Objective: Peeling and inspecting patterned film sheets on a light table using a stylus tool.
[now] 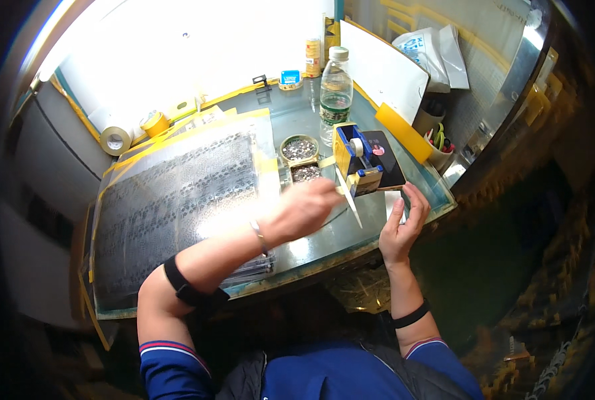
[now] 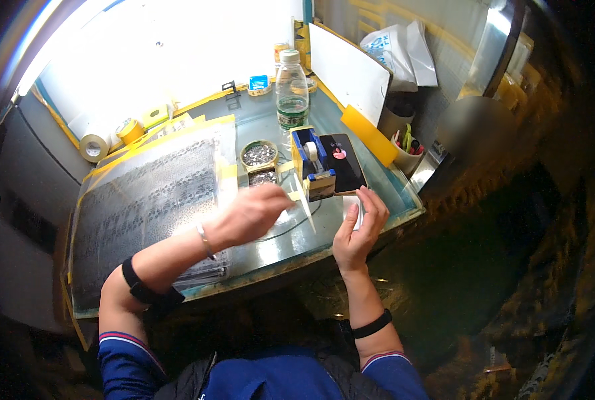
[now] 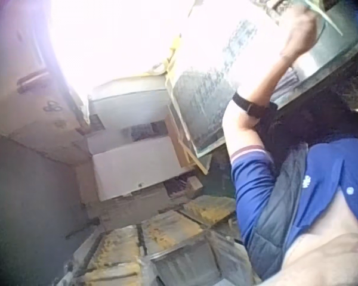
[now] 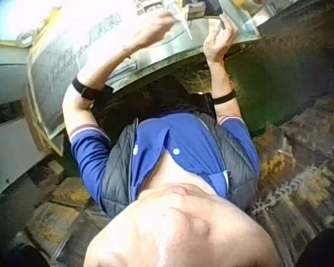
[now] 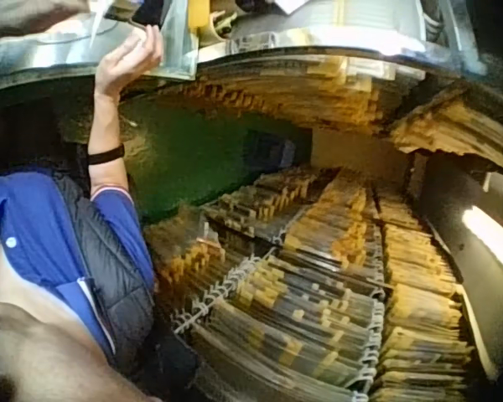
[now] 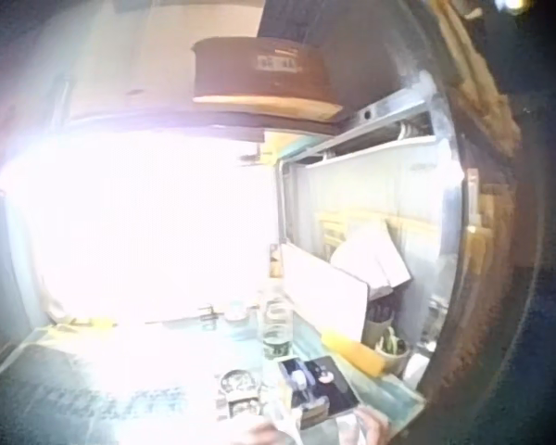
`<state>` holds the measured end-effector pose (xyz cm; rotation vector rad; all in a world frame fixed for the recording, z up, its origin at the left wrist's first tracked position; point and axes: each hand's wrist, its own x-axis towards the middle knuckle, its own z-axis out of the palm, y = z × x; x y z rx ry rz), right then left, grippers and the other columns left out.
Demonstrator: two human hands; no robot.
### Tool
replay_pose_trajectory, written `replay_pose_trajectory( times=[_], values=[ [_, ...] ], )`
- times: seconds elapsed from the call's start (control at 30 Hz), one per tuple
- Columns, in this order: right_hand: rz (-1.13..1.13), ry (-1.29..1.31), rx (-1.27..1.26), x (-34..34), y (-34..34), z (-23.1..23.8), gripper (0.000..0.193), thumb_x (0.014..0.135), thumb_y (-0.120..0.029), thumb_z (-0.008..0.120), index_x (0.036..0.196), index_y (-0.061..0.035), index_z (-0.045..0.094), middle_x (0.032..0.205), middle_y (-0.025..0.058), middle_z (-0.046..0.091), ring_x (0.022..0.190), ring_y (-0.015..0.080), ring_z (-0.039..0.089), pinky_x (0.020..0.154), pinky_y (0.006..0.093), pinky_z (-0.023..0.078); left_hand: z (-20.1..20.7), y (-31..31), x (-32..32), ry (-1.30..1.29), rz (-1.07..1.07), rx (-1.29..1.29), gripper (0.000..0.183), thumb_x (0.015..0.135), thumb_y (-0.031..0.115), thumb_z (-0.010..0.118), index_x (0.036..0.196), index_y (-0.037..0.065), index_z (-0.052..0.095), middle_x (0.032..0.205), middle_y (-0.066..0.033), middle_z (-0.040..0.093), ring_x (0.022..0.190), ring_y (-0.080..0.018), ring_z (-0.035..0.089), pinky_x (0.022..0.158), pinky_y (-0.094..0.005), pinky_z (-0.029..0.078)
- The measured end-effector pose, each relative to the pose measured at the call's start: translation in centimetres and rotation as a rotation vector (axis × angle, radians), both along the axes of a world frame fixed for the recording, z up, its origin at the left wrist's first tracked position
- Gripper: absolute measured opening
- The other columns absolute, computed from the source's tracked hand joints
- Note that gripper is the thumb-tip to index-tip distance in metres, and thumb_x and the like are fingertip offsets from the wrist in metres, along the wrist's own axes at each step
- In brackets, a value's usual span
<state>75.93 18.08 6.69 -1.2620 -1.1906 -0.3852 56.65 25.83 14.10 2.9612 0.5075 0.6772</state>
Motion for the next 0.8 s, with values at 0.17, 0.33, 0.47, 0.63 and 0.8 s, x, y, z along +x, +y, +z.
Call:
replay_pose_trajectory(
  times=[0.17,0.33,0.47,0.63,0.8],
  values=[
    [-0.007,-0.027,0.005,0.0,-0.1,0.0,0.025,0.087,0.004,0.048,0.110,0.0003,0.055,0.112,0.0151,0.055,0.106,0.0305,0.051,0.093,0.0407,0.038,-1.4,-2.3,3.5,0.239,-0.220,0.383,0.013,0.069,0.011,0.063,0.078,0.002,0.061,0.081,-0.0059,0.055,0.082,-0.0202,0.057,0.060,-0.0310,0.049],
    [0.056,-0.230,0.054,-0.4,-1.2,-0.3,0.031,0.079,0.005,0.051,0.109,-0.0013,0.057,0.098,0.0140,0.053,0.097,0.0299,0.049,0.086,0.0398,0.039,-1.7,-3.4,1.9,0.097,-0.276,0.514,0.018,0.061,0.016,0.061,0.073,0.003,0.057,0.074,-0.0035,0.047,0.074,-0.0175,0.051,0.056,-0.0286,0.045],
    [0.516,-0.116,-0.226,-5.3,-4.4,1.7,0.036,0.076,-0.008,0.060,0.113,-0.0069,0.059,0.076,0.0082,0.045,0.065,0.0237,0.048,0.056,0.0370,0.039,0.8,-8.3,-3.0,-0.071,-0.361,0.496,0.030,0.059,0.015,0.061,0.086,-0.001,0.063,0.086,-0.0085,0.056,0.073,-0.0186,0.055,0.058,-0.0279,0.046],
    [0.719,-0.171,-0.261,-9.1,-3.1,2.6,0.015,0.084,-0.010,0.062,0.098,-0.0052,0.064,0.063,0.0108,0.051,0.056,0.0304,0.052,0.053,0.0367,0.043,1.2,-12.3,-8.1,-0.205,-0.242,0.300,0.033,0.070,0.015,0.065,0.100,0.002,0.066,0.100,-0.0147,0.060,0.085,-0.0238,0.063,0.077,-0.0296,0.053],
    [0.872,0.280,-0.455,-10.0,-1.1,2.6,0.023,0.097,-0.019,0.048,0.108,-0.0006,0.056,0.084,0.0128,0.067,0.070,0.0178,0.064,0.064,0.0291,0.052,-2.1,-11.6,-15.1,-0.024,0.643,-0.087,0.076,0.071,0.039,0.076,0.128,-0.002,0.046,0.132,-0.0178,0.049,0.129,-0.0325,0.041,0.107,-0.0493,0.029]
  ],
)
